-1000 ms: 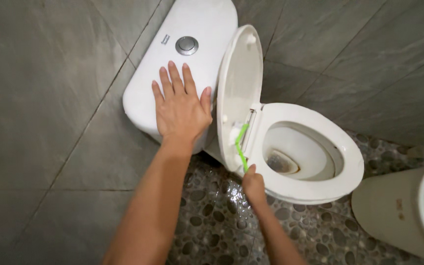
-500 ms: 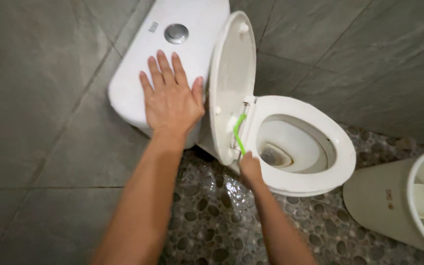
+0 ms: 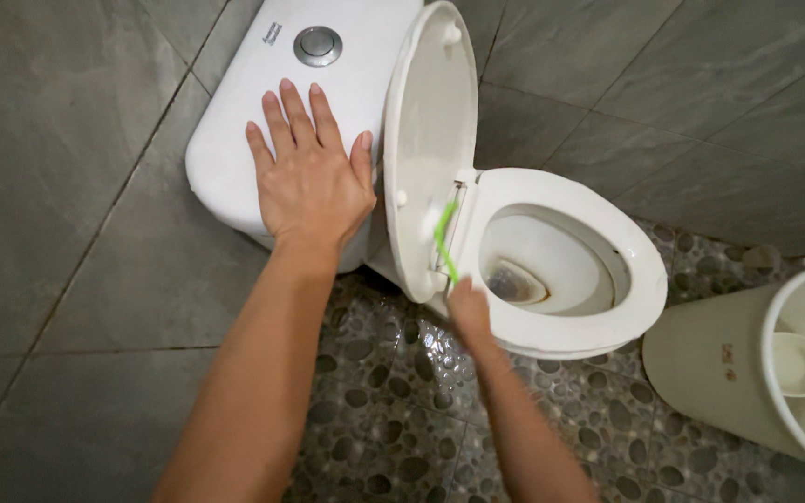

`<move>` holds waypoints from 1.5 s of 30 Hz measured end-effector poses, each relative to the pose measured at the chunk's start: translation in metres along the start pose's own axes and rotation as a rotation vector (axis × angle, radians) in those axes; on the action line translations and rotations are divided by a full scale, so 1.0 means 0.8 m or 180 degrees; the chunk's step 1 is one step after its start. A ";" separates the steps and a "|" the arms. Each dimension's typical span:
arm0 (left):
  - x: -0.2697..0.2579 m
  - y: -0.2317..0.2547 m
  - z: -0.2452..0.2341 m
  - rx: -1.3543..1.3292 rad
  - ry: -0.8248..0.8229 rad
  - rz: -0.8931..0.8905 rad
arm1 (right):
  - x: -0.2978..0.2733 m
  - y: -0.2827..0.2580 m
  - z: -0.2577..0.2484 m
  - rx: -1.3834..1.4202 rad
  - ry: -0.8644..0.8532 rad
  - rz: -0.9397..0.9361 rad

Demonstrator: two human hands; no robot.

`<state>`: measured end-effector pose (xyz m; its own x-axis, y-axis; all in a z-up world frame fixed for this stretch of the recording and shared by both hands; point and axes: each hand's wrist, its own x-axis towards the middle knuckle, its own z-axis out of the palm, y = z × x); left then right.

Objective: The person cleans the exterior and interior of a toilet bowl using a handheld brush.

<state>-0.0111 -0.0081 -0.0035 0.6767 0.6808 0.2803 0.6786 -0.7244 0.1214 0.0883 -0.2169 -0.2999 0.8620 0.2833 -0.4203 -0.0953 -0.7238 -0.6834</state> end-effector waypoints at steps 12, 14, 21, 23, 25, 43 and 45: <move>0.002 0.000 0.000 0.0036 -0.0042 -0.0026 | -0.073 -0.054 -0.029 0.0261 0.0059 -0.0223; 0.002 0.001 0.002 0.0032 -0.0038 -0.0021 | -0.044 -0.038 -0.025 0.0180 -0.0111 -0.0127; 0.001 0.000 0.005 0.0028 -0.0052 -0.0074 | -0.015 -0.189 -0.072 0.1286 -0.0065 -0.0571; 0.001 0.004 0.006 0.0039 -0.0037 -0.0066 | -0.036 -0.174 -0.075 0.0965 -0.0022 -0.0550; -0.001 0.003 0.004 0.0129 -0.0005 -0.0060 | -0.054 -0.129 -0.055 0.0634 0.0122 -0.0863; 0.002 0.005 0.006 0.0140 0.0001 -0.0072 | 0.007 -0.155 -0.053 0.0547 0.0481 -0.0747; 0.001 0.005 0.011 0.0135 0.0053 -0.0069 | 0.050 -0.160 -0.049 0.0868 0.0331 -0.0384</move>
<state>-0.0057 -0.0094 -0.0112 0.6571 0.6942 0.2938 0.7048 -0.7040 0.0873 0.1547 -0.1372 -0.2059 0.9202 0.2807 -0.2728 -0.1072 -0.4895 -0.8654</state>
